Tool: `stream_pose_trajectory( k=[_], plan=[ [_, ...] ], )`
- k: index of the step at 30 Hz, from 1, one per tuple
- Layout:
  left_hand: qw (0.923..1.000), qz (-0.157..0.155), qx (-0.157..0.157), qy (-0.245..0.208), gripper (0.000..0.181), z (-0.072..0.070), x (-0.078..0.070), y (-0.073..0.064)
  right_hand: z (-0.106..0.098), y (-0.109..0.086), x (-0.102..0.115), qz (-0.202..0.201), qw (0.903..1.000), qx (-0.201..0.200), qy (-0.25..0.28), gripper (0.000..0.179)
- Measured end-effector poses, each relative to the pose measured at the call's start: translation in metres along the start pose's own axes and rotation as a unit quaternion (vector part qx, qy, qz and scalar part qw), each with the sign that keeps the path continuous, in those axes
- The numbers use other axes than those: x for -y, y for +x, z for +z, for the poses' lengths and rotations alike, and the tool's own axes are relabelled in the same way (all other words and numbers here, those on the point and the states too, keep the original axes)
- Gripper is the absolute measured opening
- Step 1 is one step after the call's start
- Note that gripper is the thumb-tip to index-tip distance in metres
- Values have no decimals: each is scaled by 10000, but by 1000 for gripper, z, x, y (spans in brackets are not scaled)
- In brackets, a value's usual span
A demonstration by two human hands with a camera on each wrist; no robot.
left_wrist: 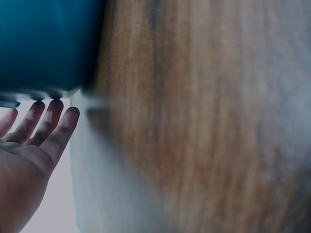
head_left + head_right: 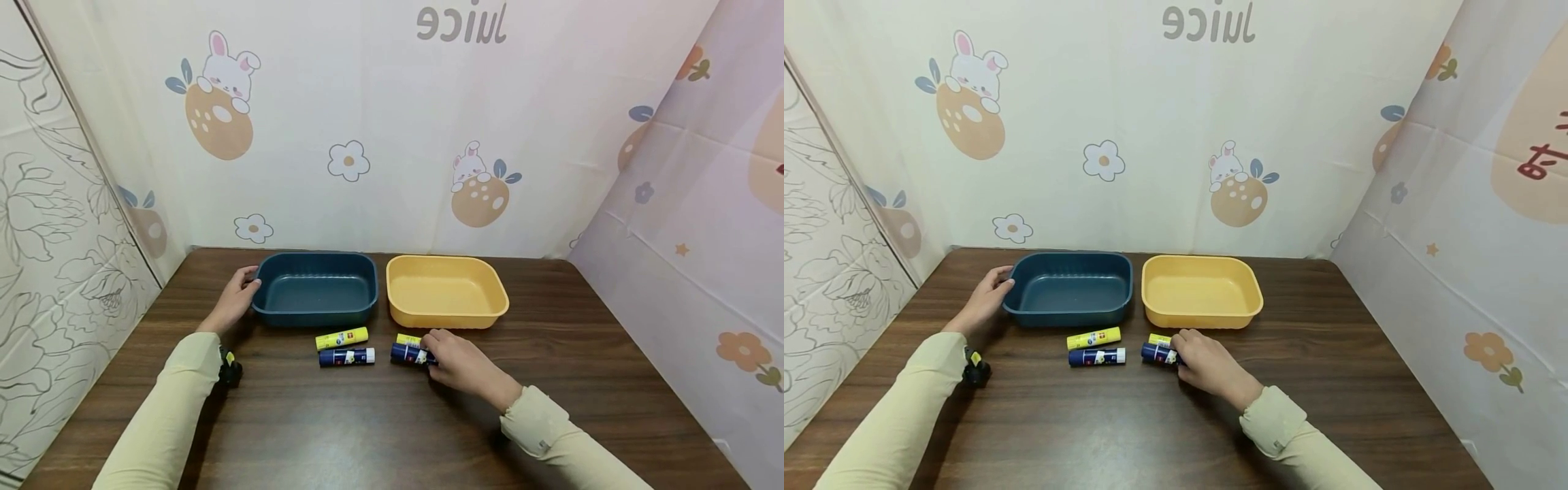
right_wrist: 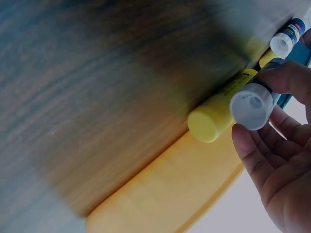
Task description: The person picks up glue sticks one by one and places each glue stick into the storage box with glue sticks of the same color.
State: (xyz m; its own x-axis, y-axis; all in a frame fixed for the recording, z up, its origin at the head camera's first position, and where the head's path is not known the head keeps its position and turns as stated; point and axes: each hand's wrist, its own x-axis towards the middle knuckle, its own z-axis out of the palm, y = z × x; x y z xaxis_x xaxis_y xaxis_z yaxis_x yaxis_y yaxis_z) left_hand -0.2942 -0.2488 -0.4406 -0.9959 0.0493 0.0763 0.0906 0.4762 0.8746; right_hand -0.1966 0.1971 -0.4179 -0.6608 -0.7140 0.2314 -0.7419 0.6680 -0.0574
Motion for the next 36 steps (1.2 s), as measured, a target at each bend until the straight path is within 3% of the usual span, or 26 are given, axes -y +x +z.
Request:
stream_pose_trajectory(
  k=[5,13,28,36],
  plan=[
    [9998,-144,54,-134,50,-2,-1,-1,-6,1,2,-143,9997,-167,-79,31],
    [9997,-97,100,-206,49,-5,-2,-4,-21,6,1,-469,9967,-635,-201,30],
    [9981,-269,184,-532,49,-7,-3,-4,-61,38,-11,-343,9952,-858,-308,30],
    [9983,-237,168,-512,49,-6,-2,-3,-72,61,-16,-3,9980,-630,52,28]
  ],
)
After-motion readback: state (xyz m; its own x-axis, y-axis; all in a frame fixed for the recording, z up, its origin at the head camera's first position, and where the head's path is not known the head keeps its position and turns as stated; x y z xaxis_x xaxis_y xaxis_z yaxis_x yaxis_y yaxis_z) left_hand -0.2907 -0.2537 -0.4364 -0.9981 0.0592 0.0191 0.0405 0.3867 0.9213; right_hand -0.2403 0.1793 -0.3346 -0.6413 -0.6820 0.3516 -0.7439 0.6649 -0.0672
